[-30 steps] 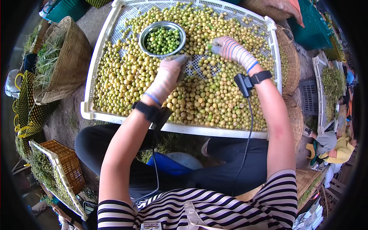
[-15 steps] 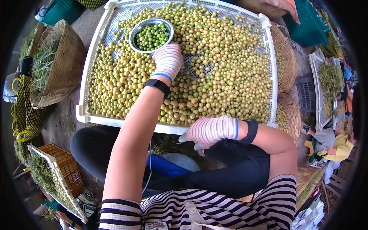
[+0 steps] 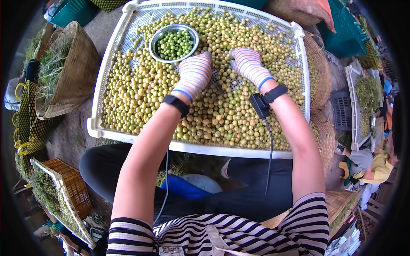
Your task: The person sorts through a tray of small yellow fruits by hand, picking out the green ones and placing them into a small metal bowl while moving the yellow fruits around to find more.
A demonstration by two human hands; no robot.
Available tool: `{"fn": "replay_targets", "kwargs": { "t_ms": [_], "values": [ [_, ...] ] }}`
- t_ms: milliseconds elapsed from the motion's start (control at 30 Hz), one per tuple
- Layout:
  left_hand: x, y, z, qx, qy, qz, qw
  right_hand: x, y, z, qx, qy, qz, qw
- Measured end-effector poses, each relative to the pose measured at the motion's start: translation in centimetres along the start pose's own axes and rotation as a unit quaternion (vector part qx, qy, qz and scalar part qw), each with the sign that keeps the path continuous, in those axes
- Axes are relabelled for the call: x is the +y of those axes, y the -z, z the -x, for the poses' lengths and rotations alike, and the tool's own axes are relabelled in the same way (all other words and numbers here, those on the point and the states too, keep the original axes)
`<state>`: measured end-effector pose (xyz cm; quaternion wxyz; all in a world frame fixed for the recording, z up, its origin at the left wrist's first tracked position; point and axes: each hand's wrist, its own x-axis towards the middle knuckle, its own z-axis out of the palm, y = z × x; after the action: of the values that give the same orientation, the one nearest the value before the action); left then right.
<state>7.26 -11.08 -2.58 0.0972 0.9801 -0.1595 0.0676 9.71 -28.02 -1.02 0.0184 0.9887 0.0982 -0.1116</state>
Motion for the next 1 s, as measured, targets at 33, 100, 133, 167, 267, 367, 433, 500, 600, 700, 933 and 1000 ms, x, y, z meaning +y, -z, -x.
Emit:
{"fn": "replay_targets", "kwargs": {
  "t_ms": [33, 100, 133, 167, 267, 367, 433, 500, 600, 700, 933, 1000],
  "values": [
    [-0.2, 0.3, 0.3, 0.059, 0.015, 0.044, 0.997, 0.4, -0.1, -0.5, 0.001, 0.000, -0.001, 1.000],
    [-1.3, 2.6, -0.1, 0.103, 0.069, 0.106, 0.987, 0.4, 0.7, -0.3, -0.030, -0.011, -0.037, 0.999],
    [-2.4, 3.1, -0.4, 0.124, 0.070, 0.095, 0.985, 0.8, 0.3, -0.3, -0.022, -0.020, -0.114, 0.993],
    [-3.9, 3.3, -1.1, 0.148, 0.071, 0.083, 0.983, 1.1, 0.1, -0.6, -0.011, -0.027, -0.189, 0.982],
    [-6.7, 3.3, -1.8, 0.142, 0.089, 0.013, 0.986, -0.4, 0.5, -0.5, 0.031, 0.035, -0.193, 0.980],
    [-6.6, 4.0, -0.7, 0.158, 0.074, 0.019, 0.985, -1.4, -1.4, -2.0, 0.121, 0.150, -0.066, 0.979],
    [-6.3, 4.4, 0.2, 0.158, 0.074, 0.027, 0.984, -2.0, -1.2, -2.8, 0.037, 0.097, 0.001, 0.995],
    [-5.2, 4.7, 1.4, 0.189, 0.011, 0.080, 0.979, -1.7, -0.7, -2.3, 0.030, 0.076, -0.037, 0.996],
    [-3.3, 4.1, 2.4, 0.152, -0.036, 0.152, 0.976, 0.9, -0.6, -2.1, 0.010, 0.045, -0.259, 0.965],
    [-1.5, 2.4, 1.8, 0.096, -0.059, 0.160, 0.981, 2.9, 0.1, -0.4, 0.015, 0.017, -0.195, 0.981],
    [0.3, 1.1, 2.2, 0.040, -0.019, 0.168, 0.985, -1.4, -0.6, -0.2, 0.006, 0.071, 0.082, 0.994],
    [-0.2, 2.1, 3.0, 0.017, -0.008, 0.148, 0.989, -2.0, 1.3, 0.5, -0.026, 0.055, 0.082, 0.995]
  ]
}}
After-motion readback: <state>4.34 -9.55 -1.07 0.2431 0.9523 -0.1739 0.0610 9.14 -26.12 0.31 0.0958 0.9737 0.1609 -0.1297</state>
